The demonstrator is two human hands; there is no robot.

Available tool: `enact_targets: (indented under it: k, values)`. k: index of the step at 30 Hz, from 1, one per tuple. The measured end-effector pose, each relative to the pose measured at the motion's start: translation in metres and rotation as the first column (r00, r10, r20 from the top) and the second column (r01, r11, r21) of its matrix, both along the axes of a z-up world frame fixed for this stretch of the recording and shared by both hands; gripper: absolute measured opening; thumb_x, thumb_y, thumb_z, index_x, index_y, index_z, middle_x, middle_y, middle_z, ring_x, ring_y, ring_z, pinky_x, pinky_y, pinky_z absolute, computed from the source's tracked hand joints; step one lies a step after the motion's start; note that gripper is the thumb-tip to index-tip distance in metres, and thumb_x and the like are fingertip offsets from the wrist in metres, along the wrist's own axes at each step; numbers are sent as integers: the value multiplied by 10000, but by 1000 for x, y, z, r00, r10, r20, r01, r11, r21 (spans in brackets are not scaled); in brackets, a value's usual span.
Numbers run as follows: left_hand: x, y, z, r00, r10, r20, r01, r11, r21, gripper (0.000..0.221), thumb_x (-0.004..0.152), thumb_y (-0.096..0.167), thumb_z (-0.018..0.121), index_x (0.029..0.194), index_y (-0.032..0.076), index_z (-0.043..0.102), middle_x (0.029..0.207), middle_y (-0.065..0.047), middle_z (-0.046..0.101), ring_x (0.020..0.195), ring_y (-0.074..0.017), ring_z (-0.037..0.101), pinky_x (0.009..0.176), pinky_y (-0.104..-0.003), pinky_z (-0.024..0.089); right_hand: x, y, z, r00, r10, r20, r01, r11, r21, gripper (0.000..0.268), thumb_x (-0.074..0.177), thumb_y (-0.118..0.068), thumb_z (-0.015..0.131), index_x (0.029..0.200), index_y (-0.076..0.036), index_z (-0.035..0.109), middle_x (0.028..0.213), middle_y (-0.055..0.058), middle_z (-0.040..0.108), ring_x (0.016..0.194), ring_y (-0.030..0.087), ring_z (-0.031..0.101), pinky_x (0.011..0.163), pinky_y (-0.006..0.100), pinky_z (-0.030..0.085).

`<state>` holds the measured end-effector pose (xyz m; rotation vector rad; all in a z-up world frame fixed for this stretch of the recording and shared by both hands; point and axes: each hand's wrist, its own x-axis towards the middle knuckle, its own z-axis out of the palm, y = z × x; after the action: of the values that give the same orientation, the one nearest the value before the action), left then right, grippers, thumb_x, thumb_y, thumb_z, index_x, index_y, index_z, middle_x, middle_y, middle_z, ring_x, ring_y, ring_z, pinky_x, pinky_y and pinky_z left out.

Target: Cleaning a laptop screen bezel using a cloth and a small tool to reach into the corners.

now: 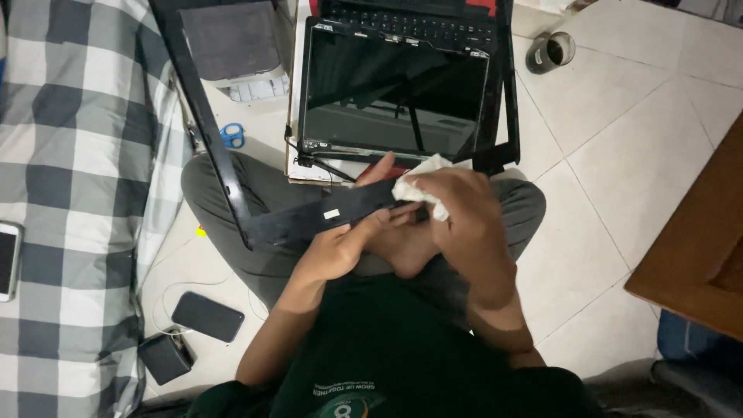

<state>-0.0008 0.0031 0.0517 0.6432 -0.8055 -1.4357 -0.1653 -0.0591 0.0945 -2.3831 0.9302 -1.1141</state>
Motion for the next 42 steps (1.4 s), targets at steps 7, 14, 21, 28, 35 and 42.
enact_targets:
  k: [7,14,21,28,35,42]
  values:
    - [-1,-3,7,984,11,176,-5,999,-35,601,1015,9,594,1578,6,385,1508,-245,536,1377,-294,530,1172,-389,432,9,13,-10,994,103,40,-105,993,56,182,989,-159,635,1131,-122,741,1070,70,727,967,278,687,932,410,499]
    - [11,-8,4,993,-122,1,121,991,59,626,1001,-55,603,1579,-29,363,1487,-296,539,1328,-388,573,1157,-339,477,-7,9,-26,993,24,-113,-25,1000,-7,238,968,-28,600,1143,-124,729,1035,64,686,975,298,670,921,407,517]
    - [6,2,-25,1000,-1,-28,1,1000,-4,664,1052,152,565,1634,48,264,1556,-288,450,1277,-396,576,1006,-534,538,-11,3,-2,997,-75,24,72,991,111,136,1015,-105,600,1046,-140,728,1056,13,745,994,245,704,977,377,526]
    - [44,18,1,996,-66,-55,73,989,132,705,1010,186,593,1601,4,255,1434,-304,559,1247,-516,643,1019,-449,604,-67,-9,0,674,-397,623,204,911,359,282,965,-8,758,1073,-128,528,976,15,587,889,141,579,844,292,506]
    - [44,22,-5,989,-82,-127,89,994,57,683,1037,93,538,1603,-56,185,1376,-396,556,1263,-546,608,1029,-427,594,-73,10,-14,705,-409,580,210,901,380,397,876,110,697,1153,-83,488,1021,121,625,925,209,646,851,339,557]
    - [47,23,-9,995,4,-104,6,996,93,692,1015,119,577,1586,-70,236,1369,-383,566,1215,-578,627,1005,-453,606,-61,9,-8,674,-429,601,108,863,494,297,899,-17,680,1134,-107,523,976,3,582,865,125,597,767,273,524]
